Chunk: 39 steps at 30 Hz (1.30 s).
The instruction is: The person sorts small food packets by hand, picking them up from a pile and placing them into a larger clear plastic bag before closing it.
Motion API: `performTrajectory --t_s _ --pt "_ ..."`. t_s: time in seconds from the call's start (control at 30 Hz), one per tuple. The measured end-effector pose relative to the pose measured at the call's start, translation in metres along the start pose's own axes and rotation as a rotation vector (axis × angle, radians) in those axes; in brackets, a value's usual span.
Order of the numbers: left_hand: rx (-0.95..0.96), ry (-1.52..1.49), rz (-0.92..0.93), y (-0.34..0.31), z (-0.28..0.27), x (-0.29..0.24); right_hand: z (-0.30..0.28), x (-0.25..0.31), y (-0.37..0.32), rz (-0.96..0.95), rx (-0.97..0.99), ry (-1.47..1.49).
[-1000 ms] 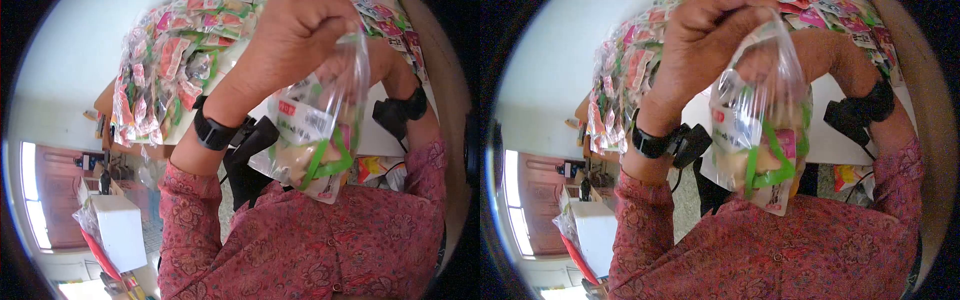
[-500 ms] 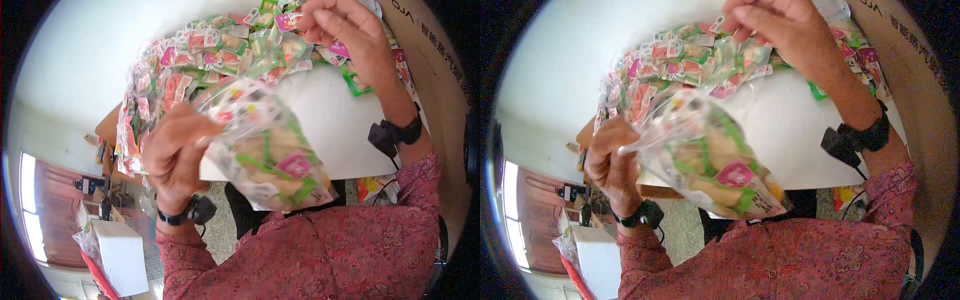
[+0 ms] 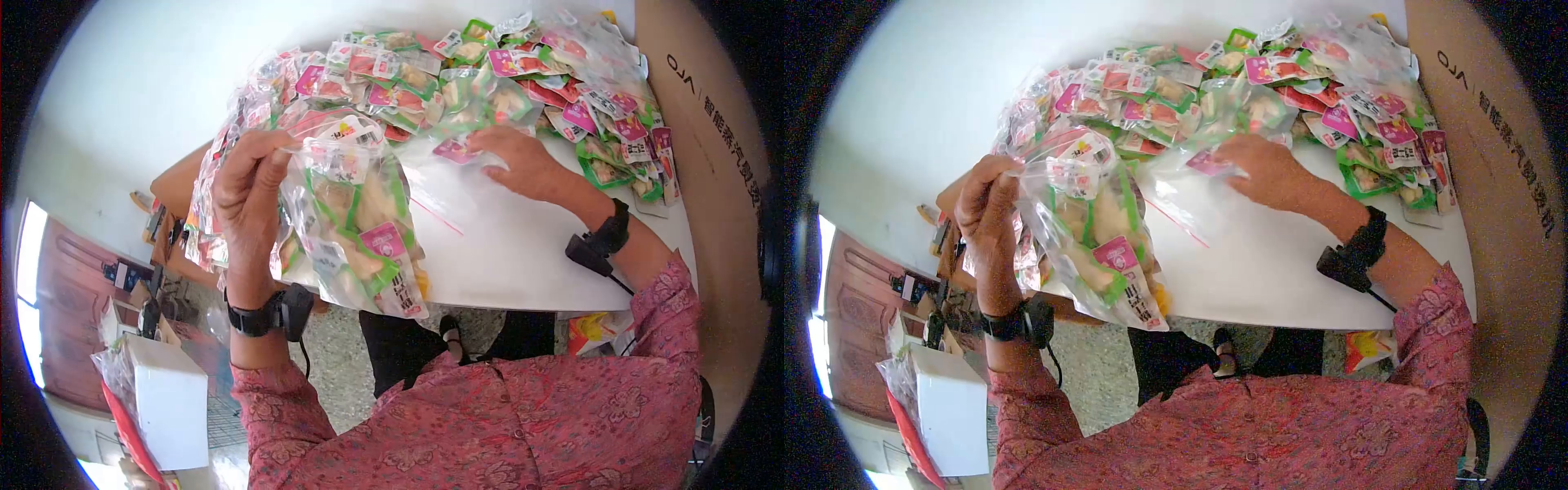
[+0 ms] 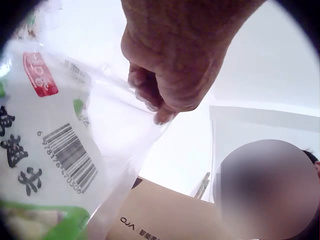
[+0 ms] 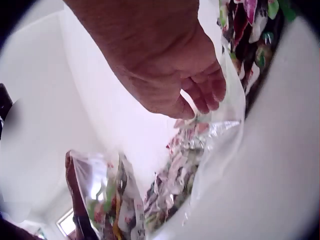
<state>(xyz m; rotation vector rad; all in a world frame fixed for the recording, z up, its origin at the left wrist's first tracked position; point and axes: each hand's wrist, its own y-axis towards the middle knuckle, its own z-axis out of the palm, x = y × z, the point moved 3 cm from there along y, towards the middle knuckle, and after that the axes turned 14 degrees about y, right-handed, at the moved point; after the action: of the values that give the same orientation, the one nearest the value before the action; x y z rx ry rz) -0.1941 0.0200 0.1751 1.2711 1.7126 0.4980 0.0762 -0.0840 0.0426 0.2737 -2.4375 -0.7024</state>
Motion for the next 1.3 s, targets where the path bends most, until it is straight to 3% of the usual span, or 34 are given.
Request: performTrajectory --t_s 0.17,0.27,0.33,0.4,0.47,0.53,0.57,0.63,0.67,0.7,0.73,0.8,0.83,0.9,0.93,1.0,1.03,1.1,1.13,1.23,1.3 --pt "-0.005 -0.070 0.029 0.001 0.003 0.001 0.044 0.045 0.020 -0.123 0.228 -0.088" --pt "0.002 -0.092 0.022 0.000 0.003 0.000 0.069 0.042 0.018 -0.175 0.285 -0.164" --pt "0.030 -0.202 0.032 -0.001 0.005 0.002 0.069 0.031 0.025 0.173 0.494 -0.223" --pt "0.027 -0.183 0.039 -0.002 0.005 0.001 0.063 0.006 0.024 0.111 0.460 -0.313" --pt "0.030 -0.162 0.060 -0.002 0.006 0.000 0.046 -0.007 0.023 -0.317 0.123 -0.189" --pt "0.066 -0.165 0.077 -0.002 0.008 0.002 -0.001 0.008 0.050 0.052 0.103 -0.412" --pt "0.065 -0.171 0.082 -0.001 0.010 0.002 -0.034 0.012 0.068 0.064 0.056 -0.520" --pt "0.080 -0.161 0.072 0.001 0.017 0.000 -0.107 0.003 0.088 0.169 -0.399 -0.264" --pt "0.082 -0.170 0.079 0.002 0.021 0.001 -0.155 -0.026 0.101 0.010 -0.427 -0.485" --pt "0.083 -0.163 0.105 0.002 0.025 0.003 -0.225 -0.148 0.138 0.323 -0.440 -0.704" --pt "0.082 -0.156 0.135 0.004 0.029 0.004 -0.277 -0.182 0.108 0.323 -0.448 -0.717" --pt "0.081 -0.235 0.132 0.003 0.034 0.004 -0.346 -0.209 0.057 0.306 -0.808 0.775" --pt "0.098 -0.239 0.105 0.001 0.034 0.003 -0.341 -0.186 0.057 0.300 -0.811 0.762" --pt "0.122 -0.221 0.089 0.000 0.037 0.005 -0.325 -0.141 0.042 0.382 -1.152 0.075" --pt "0.124 -0.230 0.093 -0.001 0.037 0.006 -0.314 -0.136 0.038 0.384 -1.155 0.065" --pt "0.149 -0.223 0.082 0.000 0.038 0.009 -0.288 -0.140 0.034 0.744 -0.716 -0.536" --pt "0.140 -0.221 0.092 0.000 0.039 0.009 -0.281 -0.135 0.030 0.751 -0.718 -0.538" --pt "0.138 -0.207 0.112 0.002 0.039 0.008 -0.254 -0.122 0.032 0.611 -0.350 -0.910" --pt "0.127 -0.189 0.131 0.002 0.037 0.007 -0.237 -0.112 0.034 0.616 -0.347 -0.909" --pt "0.144 -0.242 0.063 -0.002 0.034 0.011 -0.146 -0.053 0.053 0.124 -0.087 -0.599" --pt "0.148 -0.257 0.054 -0.003 0.032 0.016 -0.075 -0.003 0.050 0.113 0.179 -0.532"
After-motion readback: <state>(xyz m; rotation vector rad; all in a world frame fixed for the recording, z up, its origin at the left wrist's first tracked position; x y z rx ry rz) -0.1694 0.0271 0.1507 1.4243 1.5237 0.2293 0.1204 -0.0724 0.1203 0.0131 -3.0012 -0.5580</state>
